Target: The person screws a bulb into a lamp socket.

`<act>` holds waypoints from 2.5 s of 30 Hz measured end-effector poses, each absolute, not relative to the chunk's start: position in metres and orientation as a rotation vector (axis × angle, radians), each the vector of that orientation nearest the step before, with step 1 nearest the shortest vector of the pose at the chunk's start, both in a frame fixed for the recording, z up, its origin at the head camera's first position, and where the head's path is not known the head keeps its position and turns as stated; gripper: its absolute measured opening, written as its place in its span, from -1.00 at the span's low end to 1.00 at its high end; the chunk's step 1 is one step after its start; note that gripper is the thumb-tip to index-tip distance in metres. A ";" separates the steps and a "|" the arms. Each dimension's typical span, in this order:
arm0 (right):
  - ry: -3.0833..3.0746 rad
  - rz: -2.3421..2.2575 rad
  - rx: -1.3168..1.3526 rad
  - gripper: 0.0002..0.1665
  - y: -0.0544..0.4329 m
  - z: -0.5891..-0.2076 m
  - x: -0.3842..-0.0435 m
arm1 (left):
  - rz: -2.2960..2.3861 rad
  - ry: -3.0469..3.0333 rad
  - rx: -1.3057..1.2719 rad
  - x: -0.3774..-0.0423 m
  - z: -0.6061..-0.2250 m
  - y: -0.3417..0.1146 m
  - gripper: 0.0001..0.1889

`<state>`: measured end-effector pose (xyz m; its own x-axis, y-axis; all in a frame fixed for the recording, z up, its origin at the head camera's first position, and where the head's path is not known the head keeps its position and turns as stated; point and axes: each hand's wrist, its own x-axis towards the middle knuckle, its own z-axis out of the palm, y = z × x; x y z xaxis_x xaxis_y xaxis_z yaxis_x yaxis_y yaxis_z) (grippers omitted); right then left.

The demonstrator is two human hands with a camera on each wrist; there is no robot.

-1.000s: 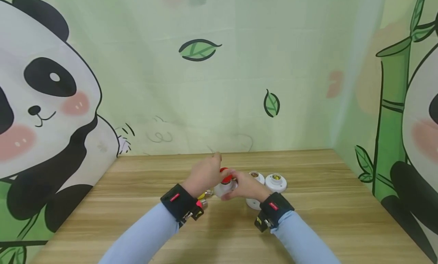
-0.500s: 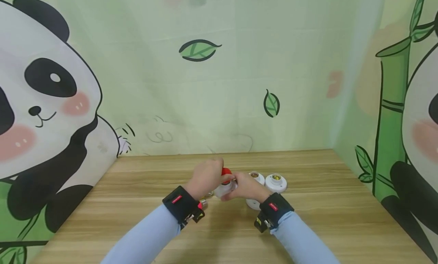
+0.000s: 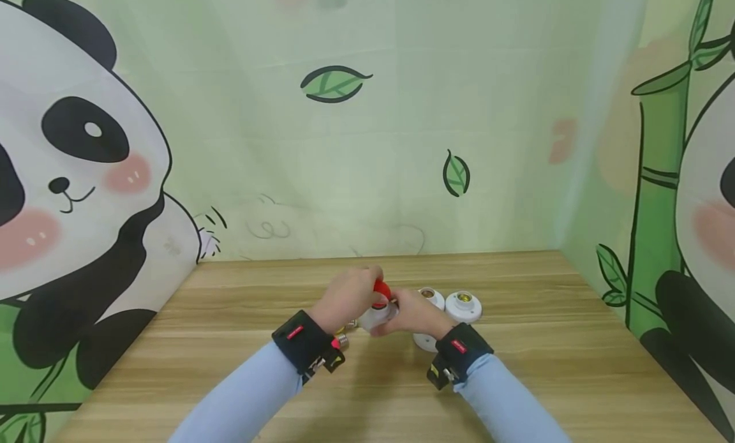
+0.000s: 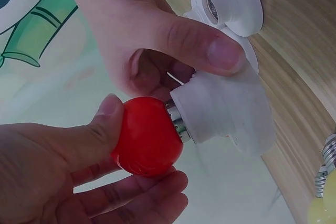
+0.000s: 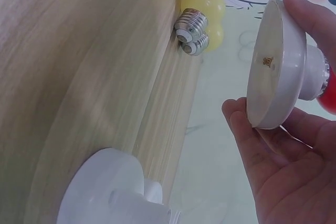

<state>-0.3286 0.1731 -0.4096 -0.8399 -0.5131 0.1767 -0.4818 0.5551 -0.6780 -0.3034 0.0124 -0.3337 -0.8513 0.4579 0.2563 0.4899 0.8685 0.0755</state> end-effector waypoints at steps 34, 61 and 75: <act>2.752 -1.141 -0.824 -0.35 0.172 -0.406 -0.328 | -0.097 -2.842 -0.573 -0.302 -0.335 0.014 -0.49; 2.746 -1.116 -0.900 -0.32 0.174 -0.405 -0.329 | -0.392 -2.828 -0.778 -0.300 -0.335 0.015 -0.68; 2.743 -1.122 -0.870 -0.37 0.174 -0.406 -0.329 | -0.493 -2.924 -0.752 -0.306 -0.327 0.007 -0.65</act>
